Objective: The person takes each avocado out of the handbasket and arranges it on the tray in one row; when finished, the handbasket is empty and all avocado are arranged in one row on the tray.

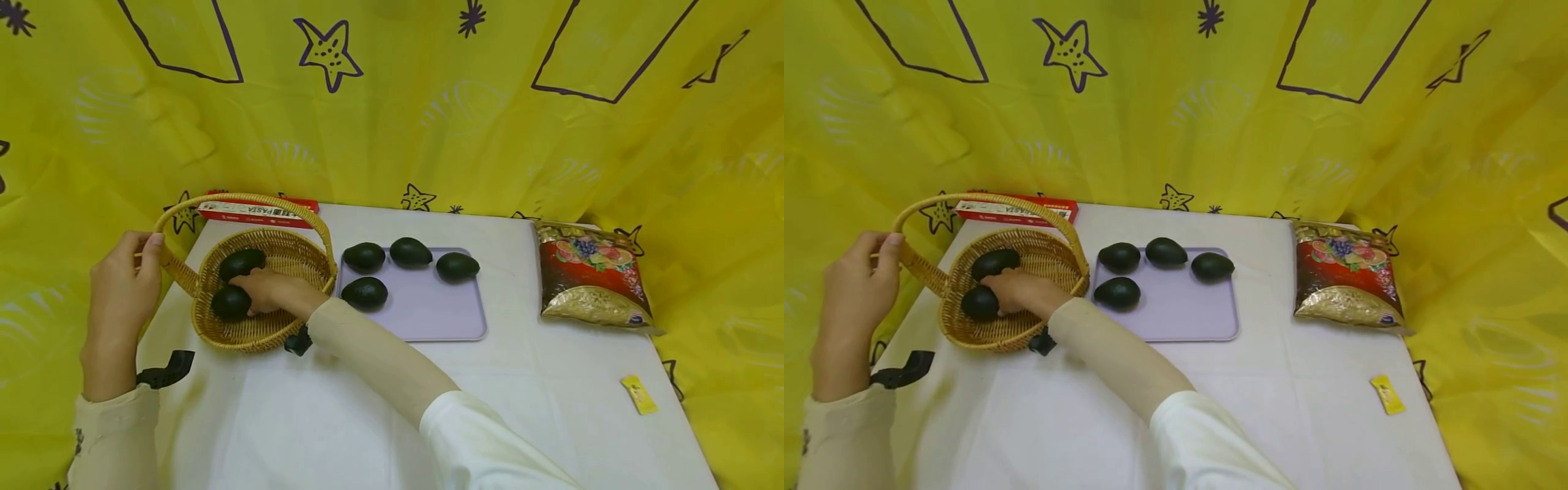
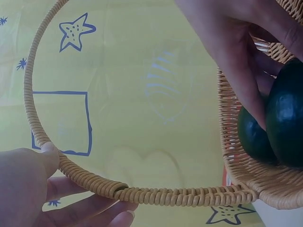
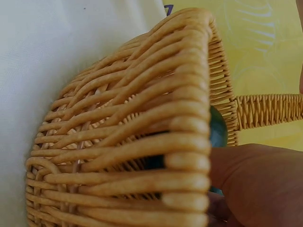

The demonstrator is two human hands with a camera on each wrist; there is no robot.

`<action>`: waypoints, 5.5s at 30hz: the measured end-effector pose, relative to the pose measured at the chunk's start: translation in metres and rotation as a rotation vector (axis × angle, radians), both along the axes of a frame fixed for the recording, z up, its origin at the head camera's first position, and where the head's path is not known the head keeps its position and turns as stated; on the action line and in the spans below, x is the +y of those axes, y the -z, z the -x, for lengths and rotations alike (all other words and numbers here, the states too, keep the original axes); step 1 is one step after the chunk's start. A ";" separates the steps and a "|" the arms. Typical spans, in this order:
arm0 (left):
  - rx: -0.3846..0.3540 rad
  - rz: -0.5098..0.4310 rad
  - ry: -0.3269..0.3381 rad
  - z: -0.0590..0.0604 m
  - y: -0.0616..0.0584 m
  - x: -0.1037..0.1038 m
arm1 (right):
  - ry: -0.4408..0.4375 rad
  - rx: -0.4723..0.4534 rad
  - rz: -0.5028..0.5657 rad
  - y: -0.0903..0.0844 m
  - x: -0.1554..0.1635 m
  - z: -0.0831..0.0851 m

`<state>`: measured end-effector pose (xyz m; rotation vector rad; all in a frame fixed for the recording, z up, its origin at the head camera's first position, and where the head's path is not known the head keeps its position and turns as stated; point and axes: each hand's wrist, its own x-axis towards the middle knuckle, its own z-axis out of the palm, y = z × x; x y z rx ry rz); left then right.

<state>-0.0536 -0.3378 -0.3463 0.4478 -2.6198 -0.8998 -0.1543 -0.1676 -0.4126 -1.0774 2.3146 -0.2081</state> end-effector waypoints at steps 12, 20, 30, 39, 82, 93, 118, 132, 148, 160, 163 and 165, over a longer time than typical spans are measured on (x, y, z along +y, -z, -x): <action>0.018 0.014 0.002 0.000 -0.001 0.004 | 0.016 -0.008 0.068 0.005 0.006 0.008; 0.008 -0.002 -0.002 0.000 -0.002 0.003 | -0.001 0.022 0.150 0.003 0.013 0.015; -0.005 0.002 -0.004 -0.001 -0.001 0.002 | -0.037 0.042 0.258 0.004 0.015 0.017; -0.008 -0.009 0.005 -0.003 -0.001 0.002 | -0.040 0.036 0.283 0.006 0.021 0.018; 0.001 -0.026 -0.004 -0.002 -0.001 0.003 | -0.070 0.042 0.543 -0.009 0.098 -0.007; 0.001 -0.028 -0.008 -0.004 -0.001 0.003 | 0.015 0.005 0.614 -0.007 0.151 -0.013; 0.007 -0.010 -0.023 -0.005 0.000 0.002 | 0.280 -0.005 0.760 0.019 0.284 -0.007; 0.030 -0.015 -0.024 -0.002 0.001 0.004 | 0.469 0.005 0.719 0.040 0.331 0.011; 0.026 -0.023 -0.045 -0.002 0.000 0.006 | 0.519 0.011 0.642 0.061 0.340 0.012; 0.021 -0.028 -0.040 -0.003 0.000 0.006 | 0.512 -0.010 0.643 0.061 0.342 0.009; 0.021 -0.029 -0.040 -0.004 0.000 0.007 | 0.501 0.005 0.634 0.060 0.342 0.009; 0.023 -0.031 -0.042 -0.004 0.000 0.007 | 0.498 0.023 0.618 0.059 0.341 0.009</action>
